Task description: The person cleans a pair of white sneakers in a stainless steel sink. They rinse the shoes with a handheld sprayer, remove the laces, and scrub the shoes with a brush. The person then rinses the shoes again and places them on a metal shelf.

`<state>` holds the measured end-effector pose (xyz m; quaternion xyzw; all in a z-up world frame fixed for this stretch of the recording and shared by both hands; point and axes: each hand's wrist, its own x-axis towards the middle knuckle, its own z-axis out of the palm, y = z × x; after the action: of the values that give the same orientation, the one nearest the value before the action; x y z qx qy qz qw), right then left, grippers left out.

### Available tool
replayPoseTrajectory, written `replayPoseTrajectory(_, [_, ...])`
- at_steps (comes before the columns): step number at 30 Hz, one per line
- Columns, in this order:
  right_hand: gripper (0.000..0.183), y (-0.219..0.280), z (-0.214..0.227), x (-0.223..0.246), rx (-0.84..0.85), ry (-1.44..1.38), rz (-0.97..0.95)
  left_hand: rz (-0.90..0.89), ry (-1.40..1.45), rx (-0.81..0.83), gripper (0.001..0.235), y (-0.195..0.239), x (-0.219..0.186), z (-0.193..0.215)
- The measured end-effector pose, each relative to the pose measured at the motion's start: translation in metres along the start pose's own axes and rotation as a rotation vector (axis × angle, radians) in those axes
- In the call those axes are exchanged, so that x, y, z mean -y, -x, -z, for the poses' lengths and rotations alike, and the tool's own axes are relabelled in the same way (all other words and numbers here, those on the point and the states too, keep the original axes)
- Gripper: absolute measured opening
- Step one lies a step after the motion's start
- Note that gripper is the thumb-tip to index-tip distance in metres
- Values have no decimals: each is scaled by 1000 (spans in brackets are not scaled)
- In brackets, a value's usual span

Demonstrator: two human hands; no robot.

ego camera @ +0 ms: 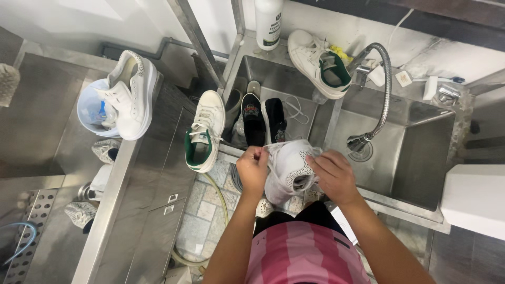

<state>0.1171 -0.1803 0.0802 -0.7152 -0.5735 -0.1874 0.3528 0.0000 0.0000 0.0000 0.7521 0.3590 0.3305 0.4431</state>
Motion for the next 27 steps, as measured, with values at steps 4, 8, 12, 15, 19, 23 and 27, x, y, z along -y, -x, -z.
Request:
replayPoseTrajectory(4, [28,1,-1,3,-57,33,23,173,-10,53,15,-1,12,0])
replayPoseTrajectory(8, [39,7,6,2,-125,-2,-138,324,-36,129,13,-1,23,6])
replayPoseTrajectory(12, [34,15,6,5,-157,-25,-169,290,-121,137,16,6,28,8])
replayPoseTrajectory(15, [36,15,3,-1,-156,-17,-177,308,-99,156,17,0,45,-1])
replayPoseTrajectory(19, [38,23,-4,-2,-212,-41,-188,526,401,475,19,-11,90,-12])
replayPoseTrajectory(23, [37,23,-8,-11,-211,-107,-165,660,641,898,40,-23,89,-3])
replayPoseTrajectory(27, [41,10,-12,-7,-172,-257,-182,795,697,923,36,-33,58,-13])
